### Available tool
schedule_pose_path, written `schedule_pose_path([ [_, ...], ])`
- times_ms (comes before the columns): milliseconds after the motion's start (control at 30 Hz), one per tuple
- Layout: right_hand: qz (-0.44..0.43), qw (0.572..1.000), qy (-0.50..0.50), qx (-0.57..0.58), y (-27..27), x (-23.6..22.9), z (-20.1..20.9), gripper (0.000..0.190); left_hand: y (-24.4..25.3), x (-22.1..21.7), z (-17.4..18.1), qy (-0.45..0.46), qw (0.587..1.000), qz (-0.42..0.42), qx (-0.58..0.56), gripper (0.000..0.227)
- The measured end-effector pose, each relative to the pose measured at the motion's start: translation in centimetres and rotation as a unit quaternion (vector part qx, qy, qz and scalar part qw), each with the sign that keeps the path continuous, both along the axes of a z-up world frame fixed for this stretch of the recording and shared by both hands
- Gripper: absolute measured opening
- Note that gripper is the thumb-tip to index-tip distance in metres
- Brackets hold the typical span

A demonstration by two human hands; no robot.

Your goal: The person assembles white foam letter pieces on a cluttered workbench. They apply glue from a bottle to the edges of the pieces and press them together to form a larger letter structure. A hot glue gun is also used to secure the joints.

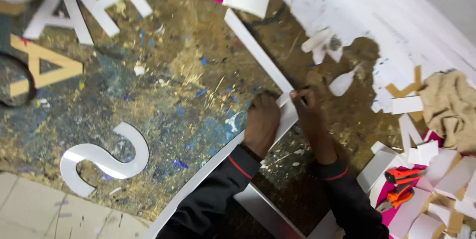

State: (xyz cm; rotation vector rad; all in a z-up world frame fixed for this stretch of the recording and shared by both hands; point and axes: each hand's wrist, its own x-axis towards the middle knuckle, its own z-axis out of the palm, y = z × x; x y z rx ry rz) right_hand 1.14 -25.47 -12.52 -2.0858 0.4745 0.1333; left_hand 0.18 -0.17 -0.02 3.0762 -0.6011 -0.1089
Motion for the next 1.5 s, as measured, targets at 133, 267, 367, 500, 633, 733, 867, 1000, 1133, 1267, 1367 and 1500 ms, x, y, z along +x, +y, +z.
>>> schedule_pose_path([
  [133, 0.065, 0.996, -0.05, 0.019, -1.8, 4.3, -0.3, 0.057, 0.0, -0.2, -0.8, -0.02, 1.0, 0.005, 0.014, 0.02],
  [267, -0.005, 0.999, -0.002, 0.053, 0.3, 10.5, 9.1, 0.107, -0.2, 0.1, -2.1, -0.026, 1.0, -0.005, 0.002, 0.021],
  [367, -0.026, 0.998, -0.011, -0.059, 1.9, 14.6, 10.0, 0.1, 0.3, -0.1, 0.2, -0.012, 1.0, -0.006, -0.009, 0.02],
  [500, 0.054, 0.979, 0.013, -0.194, -0.7, 19.0, 6.4, 0.072, -0.5, -0.4, -3.7, -0.079, 0.996, 0.009, -0.04, 0.018],
  [633, 0.109, 0.983, -0.076, 0.123, 0.1, 12.1, 8.4, 0.081, -0.5, -0.7, -4.7, -0.092, 0.993, 0.021, -0.077, 0.016],
  [733, 0.152, 0.94, -0.081, 0.293, -0.4, 9.0, 11.0, 0.071, -0.8, -0.3, -4.8, -0.081, 0.993, 0.022, -0.086, 0.017],
  [867, 0.089, 0.924, -0.031, 0.37, -2.4, 4.7, 9.9, 0.047, -1.1, -0.7, -6.0, -0.103, 0.99, 0.039, -0.085, 0.016],
  [1000, 0.137, 0.922, -0.061, 0.357, -1.3, 2.5, 12.2, 0.045, -1.2, -0.3, -6.1, -0.099, 0.991, 0.053, -0.072, 0.016],
  [1133, 0.043, 0.898, -0.029, 0.437, -1.3, 2.5, 11.3, 0.053, -1.1, 0.1, -6.7, -0.074, 0.992, 0.049, -0.084, 0.014],
  [1267, 0.035, 0.876, -0.01, 0.482, -0.4, 2.6, 13.0, 0.085, -1.0, -0.2, -6.3, -0.059, 0.994, 0.049, -0.084, 0.017],
  [1367, 0.057, 0.921, 0.001, 0.386, -1.0, 3.1, 8.9, 0.087, -1.1, 0.0, -6.7, -0.057, 0.994, 0.047, -0.086, 0.017],
  [1500, 0.093, 0.984, -0.03, 0.146, 2.7, 2.6, 15.9, 0.059, -1.0, 0.0, -6.1, -0.044, 0.993, 0.055, -0.097, 0.019],
])
